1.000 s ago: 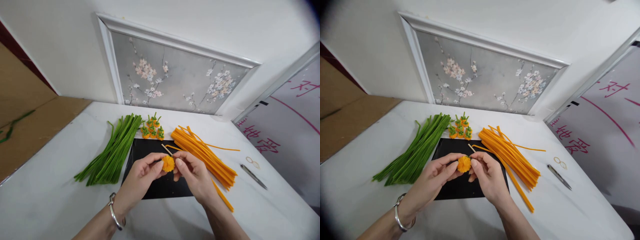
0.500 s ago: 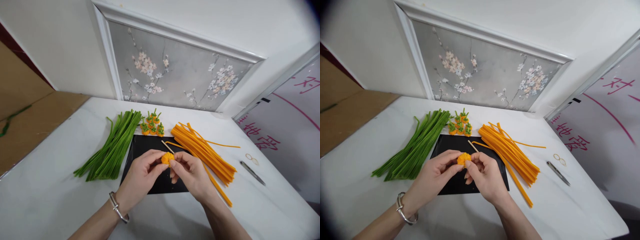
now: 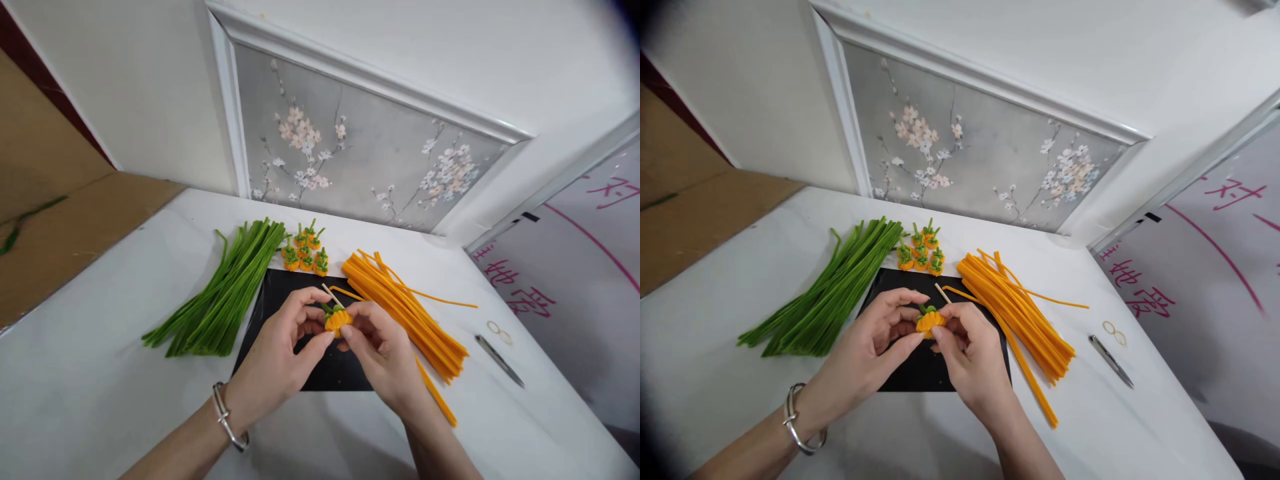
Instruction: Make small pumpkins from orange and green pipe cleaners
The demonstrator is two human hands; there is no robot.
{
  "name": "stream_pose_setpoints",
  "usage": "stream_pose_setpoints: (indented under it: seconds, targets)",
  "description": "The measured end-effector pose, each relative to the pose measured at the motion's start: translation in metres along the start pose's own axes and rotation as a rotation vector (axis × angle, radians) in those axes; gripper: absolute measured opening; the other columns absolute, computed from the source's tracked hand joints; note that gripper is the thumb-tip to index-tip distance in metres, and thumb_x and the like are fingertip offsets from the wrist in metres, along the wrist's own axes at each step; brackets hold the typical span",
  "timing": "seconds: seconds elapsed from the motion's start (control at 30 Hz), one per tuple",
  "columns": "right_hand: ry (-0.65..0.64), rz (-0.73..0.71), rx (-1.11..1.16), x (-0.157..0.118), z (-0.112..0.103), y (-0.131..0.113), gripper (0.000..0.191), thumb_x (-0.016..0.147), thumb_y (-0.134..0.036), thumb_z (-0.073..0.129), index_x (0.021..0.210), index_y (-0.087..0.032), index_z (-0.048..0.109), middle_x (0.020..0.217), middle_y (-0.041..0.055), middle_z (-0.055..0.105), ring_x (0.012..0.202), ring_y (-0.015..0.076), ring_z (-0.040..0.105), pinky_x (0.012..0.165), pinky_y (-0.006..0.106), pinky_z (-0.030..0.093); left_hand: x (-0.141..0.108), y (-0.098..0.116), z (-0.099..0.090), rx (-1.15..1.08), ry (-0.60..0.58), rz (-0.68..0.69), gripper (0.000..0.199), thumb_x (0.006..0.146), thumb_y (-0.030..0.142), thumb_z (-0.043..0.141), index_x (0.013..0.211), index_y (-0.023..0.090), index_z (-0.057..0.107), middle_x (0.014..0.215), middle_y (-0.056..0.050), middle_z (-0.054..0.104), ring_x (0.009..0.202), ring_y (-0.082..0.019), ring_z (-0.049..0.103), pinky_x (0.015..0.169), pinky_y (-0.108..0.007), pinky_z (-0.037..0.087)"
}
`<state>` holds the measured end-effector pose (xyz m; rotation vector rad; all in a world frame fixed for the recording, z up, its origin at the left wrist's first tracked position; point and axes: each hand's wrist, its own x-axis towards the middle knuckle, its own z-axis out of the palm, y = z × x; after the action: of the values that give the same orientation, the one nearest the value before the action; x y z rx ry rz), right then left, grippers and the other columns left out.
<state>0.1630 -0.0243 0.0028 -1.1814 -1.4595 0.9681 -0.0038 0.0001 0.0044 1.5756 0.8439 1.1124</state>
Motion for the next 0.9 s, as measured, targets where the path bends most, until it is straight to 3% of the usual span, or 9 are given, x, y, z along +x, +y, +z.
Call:
stream_pose_setpoints:
  seconds: [0.13, 0.27, 0.4, 0.67, 0.9]
  targets:
    - [0.002, -0.010, 0.051, -0.0034, 0.0040, -0.0004, 0.009, 0.092, -0.027, 0.057, 0.098, -0.022, 0.054, 0.086, 0.0027, 0.064, 0.071, 0.0145, 0.066, 0.067, 0.027, 0.059, -0.0022, 0.0027, 0.0028, 0.126, 0.071, 0.082, 0.019, 0.086, 0.013, 0.057, 0.103, 0.021, 0.059, 0.118, -0.008, 0.058, 0.098, -0.018, 0.064, 0.083, -0.030, 0.059]
    - [0.045, -0.172, -0.211, -0.0038, 0.0016, -0.0045, 0.017, 0.091, -0.021, 0.056, 0.107, -0.023, 0.057, 0.098, 0.0072, 0.064, 0.087, 0.0185, 0.066, 0.072, 0.029, 0.059, -0.0029, 0.0010, 0.0026, 0.308, 0.120, 0.148, 0.018, 0.087, 0.013, 0.055, 0.099, 0.022, 0.063, 0.116, -0.007, 0.058, 0.095, -0.017, 0.064, 0.077, -0.026, 0.058]
    - [0.058, -0.312, -0.397, -0.0021, 0.0001, -0.0083, 0.019, 0.090, -0.015, 0.054, 0.105, -0.023, 0.063, 0.105, 0.0093, 0.060, 0.097, 0.0203, 0.061, 0.077, 0.031, 0.057, -0.0034, 0.0007, -0.0003, 0.452, 0.114, 0.222, 0.023, 0.087, 0.011, 0.055, 0.103, 0.023, 0.064, 0.116, -0.006, 0.059, 0.096, -0.017, 0.064, 0.083, -0.028, 0.056]
    - [0.043, -0.250, -0.355, 0.0005, 0.0043, -0.0053, 0.010, 0.089, -0.015, 0.051, 0.093, -0.021, 0.059, 0.096, 0.0068, 0.059, 0.084, 0.0170, 0.060, 0.070, 0.027, 0.053, -0.0022, 0.0006, -0.0034, 0.539, 0.072, 0.315, 0.021, 0.088, 0.010, 0.052, 0.099, 0.021, 0.066, 0.115, -0.007, 0.060, 0.103, -0.019, 0.062, 0.091, -0.030, 0.052]
    - [0.024, -0.142, -0.257, 0.0000, 0.0067, -0.0021, 0.009, 0.090, -0.019, 0.051, 0.089, -0.019, 0.060, 0.088, 0.0046, 0.059, 0.076, 0.0145, 0.058, 0.061, 0.023, 0.050, 0.0004, -0.0007, -0.0053, 0.495, 0.014, 0.341, 0.023, 0.089, 0.008, 0.052, 0.100, 0.020, 0.068, 0.113, -0.006, 0.061, 0.103, -0.016, 0.061, 0.089, -0.024, 0.051]
